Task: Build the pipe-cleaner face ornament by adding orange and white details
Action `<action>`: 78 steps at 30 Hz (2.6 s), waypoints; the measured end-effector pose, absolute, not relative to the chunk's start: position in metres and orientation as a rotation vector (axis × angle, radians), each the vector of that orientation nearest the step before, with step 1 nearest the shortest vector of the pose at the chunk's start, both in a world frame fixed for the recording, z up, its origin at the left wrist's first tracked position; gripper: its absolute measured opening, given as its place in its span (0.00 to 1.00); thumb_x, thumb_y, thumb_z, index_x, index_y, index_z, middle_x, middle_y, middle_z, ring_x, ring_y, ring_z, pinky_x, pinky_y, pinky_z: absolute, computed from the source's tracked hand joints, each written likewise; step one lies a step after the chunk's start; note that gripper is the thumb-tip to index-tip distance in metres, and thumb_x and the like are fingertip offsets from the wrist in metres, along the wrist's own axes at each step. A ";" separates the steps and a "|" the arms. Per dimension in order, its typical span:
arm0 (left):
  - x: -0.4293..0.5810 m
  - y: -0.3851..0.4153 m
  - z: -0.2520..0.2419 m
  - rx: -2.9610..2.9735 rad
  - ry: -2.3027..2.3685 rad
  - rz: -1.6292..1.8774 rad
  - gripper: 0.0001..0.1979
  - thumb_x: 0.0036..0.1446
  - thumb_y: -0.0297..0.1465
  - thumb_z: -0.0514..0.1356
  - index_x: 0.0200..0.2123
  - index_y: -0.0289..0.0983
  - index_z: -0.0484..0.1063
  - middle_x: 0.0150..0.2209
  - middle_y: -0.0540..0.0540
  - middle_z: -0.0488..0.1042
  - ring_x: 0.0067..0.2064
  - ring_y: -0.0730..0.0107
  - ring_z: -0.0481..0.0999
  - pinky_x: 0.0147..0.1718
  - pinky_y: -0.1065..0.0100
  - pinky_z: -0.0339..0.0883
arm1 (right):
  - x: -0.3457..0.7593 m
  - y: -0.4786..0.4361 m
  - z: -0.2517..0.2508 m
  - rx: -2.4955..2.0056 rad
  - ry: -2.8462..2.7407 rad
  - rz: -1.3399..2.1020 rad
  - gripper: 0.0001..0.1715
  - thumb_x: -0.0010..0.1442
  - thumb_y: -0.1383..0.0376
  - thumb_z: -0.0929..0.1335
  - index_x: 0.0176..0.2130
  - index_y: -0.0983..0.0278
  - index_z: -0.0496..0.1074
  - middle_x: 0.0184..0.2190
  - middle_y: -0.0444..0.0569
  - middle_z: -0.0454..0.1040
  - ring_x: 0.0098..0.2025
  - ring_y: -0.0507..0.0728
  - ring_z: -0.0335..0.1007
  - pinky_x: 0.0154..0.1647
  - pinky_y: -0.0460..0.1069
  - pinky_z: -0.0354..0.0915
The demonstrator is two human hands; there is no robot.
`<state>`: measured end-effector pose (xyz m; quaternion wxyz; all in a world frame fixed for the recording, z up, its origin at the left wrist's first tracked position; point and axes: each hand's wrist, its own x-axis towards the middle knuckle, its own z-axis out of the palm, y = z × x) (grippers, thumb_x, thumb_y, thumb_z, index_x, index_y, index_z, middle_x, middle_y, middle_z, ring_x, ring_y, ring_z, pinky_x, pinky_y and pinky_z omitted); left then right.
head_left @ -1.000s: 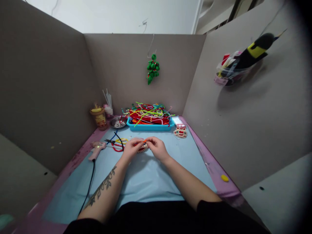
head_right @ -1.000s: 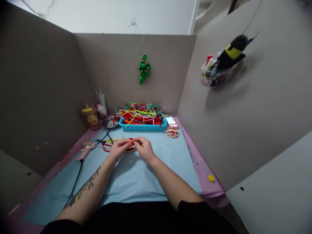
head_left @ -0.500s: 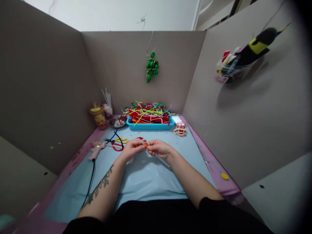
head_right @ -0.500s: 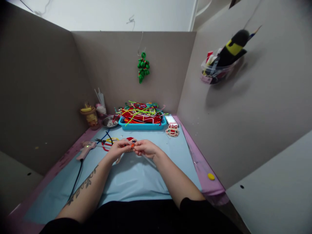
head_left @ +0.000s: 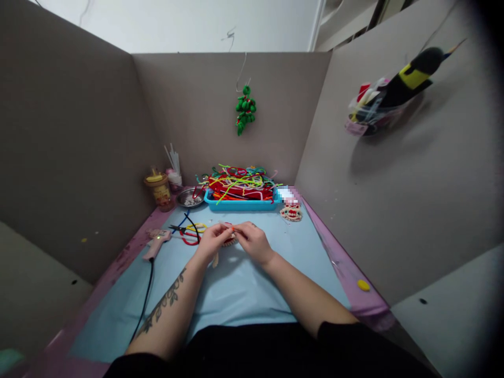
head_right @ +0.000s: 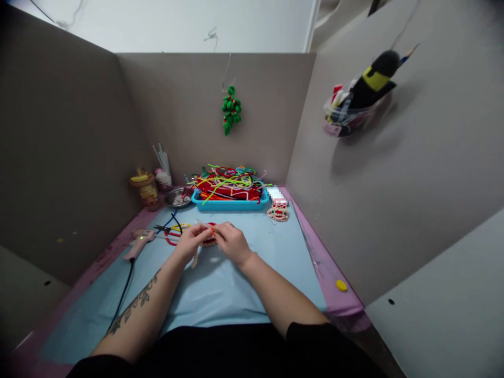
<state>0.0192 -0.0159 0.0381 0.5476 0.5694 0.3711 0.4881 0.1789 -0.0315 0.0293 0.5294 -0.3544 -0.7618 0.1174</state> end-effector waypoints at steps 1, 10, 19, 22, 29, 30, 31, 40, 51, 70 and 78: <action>0.019 -0.016 0.038 1.338 0.879 1.165 0.17 0.44 0.42 0.68 0.30 0.33 0.75 0.29 0.46 0.77 0.31 0.69 0.74 0.35 0.68 0.68 | 0.180 -0.032 0.029 -0.825 -1.853 0.221 0.11 0.63 0.67 0.63 0.43 0.60 0.74 0.38 0.51 0.77 0.41 0.57 0.71 0.45 0.52 0.67; 0.020 -0.017 0.036 1.331 0.851 1.181 0.16 0.43 0.41 0.69 0.28 0.34 0.77 0.28 0.46 0.77 0.31 0.69 0.74 0.36 0.67 0.68 | 0.181 -0.027 0.025 -0.887 -1.901 0.016 0.11 0.65 0.66 0.62 0.43 0.62 0.72 0.34 0.52 0.76 0.39 0.57 0.71 0.41 0.52 0.68; 0.019 -0.012 0.032 1.261 0.877 1.198 0.16 0.39 0.40 0.71 0.27 0.33 0.78 0.28 0.46 0.78 0.32 0.68 0.75 0.37 0.67 0.67 | 0.183 -0.025 0.020 -0.847 -1.974 -0.035 0.13 0.65 0.68 0.61 0.46 0.63 0.72 0.36 0.53 0.76 0.40 0.57 0.72 0.43 0.51 0.69; 0.020 -0.012 0.031 1.235 0.880 1.192 0.16 0.38 0.39 0.71 0.27 0.33 0.78 0.28 0.45 0.78 0.31 0.68 0.75 0.36 0.67 0.67 | 0.183 -0.024 0.020 -0.851 -1.961 -0.058 0.13 0.65 0.68 0.61 0.45 0.63 0.72 0.36 0.53 0.77 0.40 0.57 0.73 0.43 0.51 0.69; 0.024 -0.016 0.030 1.262 0.866 1.245 0.15 0.41 0.38 0.71 0.30 0.34 0.77 0.31 0.45 0.78 0.33 0.68 0.75 0.37 0.67 0.68 | 0.180 -0.029 0.026 -0.900 -1.850 0.120 0.11 0.62 0.67 0.63 0.38 0.63 0.75 0.33 0.50 0.78 0.37 0.56 0.72 0.41 0.50 0.68; 0.024 -0.016 0.029 1.287 0.871 1.261 0.15 0.42 0.38 0.70 0.30 0.34 0.77 0.33 0.44 0.78 0.34 0.68 0.75 0.38 0.67 0.68 | 0.179 -0.031 0.029 -0.916 -1.813 0.189 0.10 0.61 0.67 0.64 0.36 0.63 0.75 0.31 0.50 0.78 0.36 0.56 0.72 0.41 0.50 0.68; 0.023 -0.015 0.028 1.315 0.872 1.278 0.14 0.43 0.38 0.70 0.30 0.34 0.76 0.34 0.44 0.78 0.35 0.67 0.76 0.38 0.67 0.68 | 0.179 -0.032 0.031 -0.939 -1.767 0.283 0.09 0.60 0.66 0.65 0.33 0.63 0.75 0.30 0.49 0.77 0.34 0.55 0.72 0.39 0.49 0.68; 0.016 -0.015 0.033 1.675 0.891 1.222 0.10 0.45 0.36 0.69 0.28 0.35 0.79 0.34 0.41 0.78 0.41 0.60 0.75 0.45 0.62 0.66 | 0.194 -0.019 0.042 -0.934 -1.348 1.753 0.16 0.42 0.56 0.72 0.24 0.67 0.70 0.14 0.42 0.70 0.11 0.47 0.58 0.10 0.42 0.49; 0.023 -0.017 0.036 1.359 1.020 1.361 0.12 0.43 0.37 0.68 0.27 0.34 0.76 0.30 0.45 0.78 0.32 0.68 0.75 0.35 0.68 0.68 | 0.177 -0.026 0.029 -0.941 -1.631 0.500 0.05 0.56 0.65 0.68 0.35 0.63 0.73 0.34 0.49 0.75 0.35 0.54 0.71 0.38 0.50 0.69; 0.017 -0.013 0.035 1.704 1.112 1.395 0.06 0.48 0.33 0.63 0.30 0.37 0.79 0.34 0.44 0.79 0.40 0.61 0.76 0.45 0.61 0.66 | 0.178 -0.027 0.028 -0.951 -1.720 0.324 0.09 0.61 0.68 0.63 0.38 0.64 0.72 0.35 0.51 0.72 0.40 0.56 0.69 0.43 0.51 0.66; 0.015 -0.012 0.034 1.795 1.167 1.418 0.06 0.50 0.32 0.62 0.31 0.38 0.78 0.34 0.44 0.78 0.40 0.62 0.75 0.44 0.62 0.64 | 0.179 -0.022 0.033 -1.021 -1.528 0.770 0.06 0.56 0.64 0.65 0.32 0.64 0.71 0.28 0.45 0.70 0.30 0.52 0.65 0.33 0.47 0.64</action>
